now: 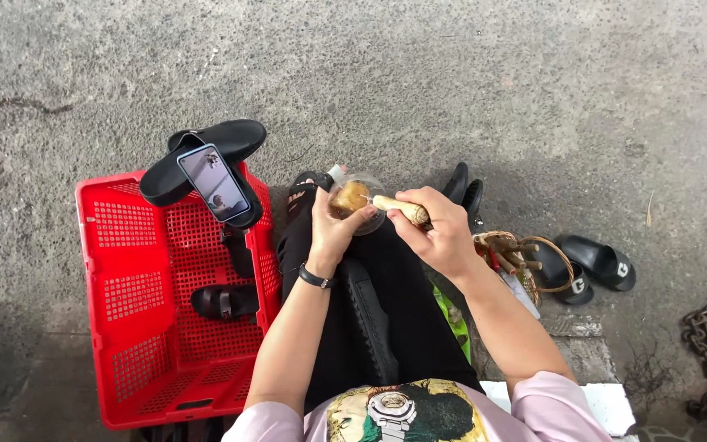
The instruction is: Repairing a sandal sole by hand-stitching it with a needle and waxed thread.
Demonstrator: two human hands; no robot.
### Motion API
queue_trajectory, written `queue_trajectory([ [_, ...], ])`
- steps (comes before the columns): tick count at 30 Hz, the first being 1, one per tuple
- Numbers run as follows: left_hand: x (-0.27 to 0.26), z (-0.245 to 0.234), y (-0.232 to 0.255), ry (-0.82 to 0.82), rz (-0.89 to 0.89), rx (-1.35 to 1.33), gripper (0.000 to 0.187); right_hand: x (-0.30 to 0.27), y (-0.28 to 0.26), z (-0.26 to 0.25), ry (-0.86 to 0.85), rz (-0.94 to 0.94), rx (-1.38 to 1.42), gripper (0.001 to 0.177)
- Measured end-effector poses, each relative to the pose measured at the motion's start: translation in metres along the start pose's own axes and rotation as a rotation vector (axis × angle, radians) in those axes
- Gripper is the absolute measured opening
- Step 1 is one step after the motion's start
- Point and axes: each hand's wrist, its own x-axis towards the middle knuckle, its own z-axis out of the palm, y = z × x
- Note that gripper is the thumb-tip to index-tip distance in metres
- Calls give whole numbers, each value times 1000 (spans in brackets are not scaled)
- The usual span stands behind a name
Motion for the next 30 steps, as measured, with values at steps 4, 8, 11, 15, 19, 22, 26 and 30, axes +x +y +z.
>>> queue_trajectory([
  [4,1,-11,-11,-40,57,132,84,-5,4,11,-28,16,-16,15],
  [8,3,-6,-5,-20,75,169,85,-5,16,18,-25,-11,-20,17],
  [11,2,-4,-1,-41,38,202,88,-1,23,15,-50,41,-11,19],
  [15,-2,9,19,-64,-62,-23,70,-5,35,8,-98,273,248,78],
  [19,-5,14,21,-29,-238,52,32,-19,44,15,-41,404,97,63],
  [22,-12,32,41,-200,-213,61,13,-29,52,15,-8,622,269,28],
  [26,-19,32,68,-268,-115,-28,26,-44,56,-22,110,560,390,40],
  [30,-4,-10,35,37,-172,-83,50,-107,72,-108,232,731,296,42],
])
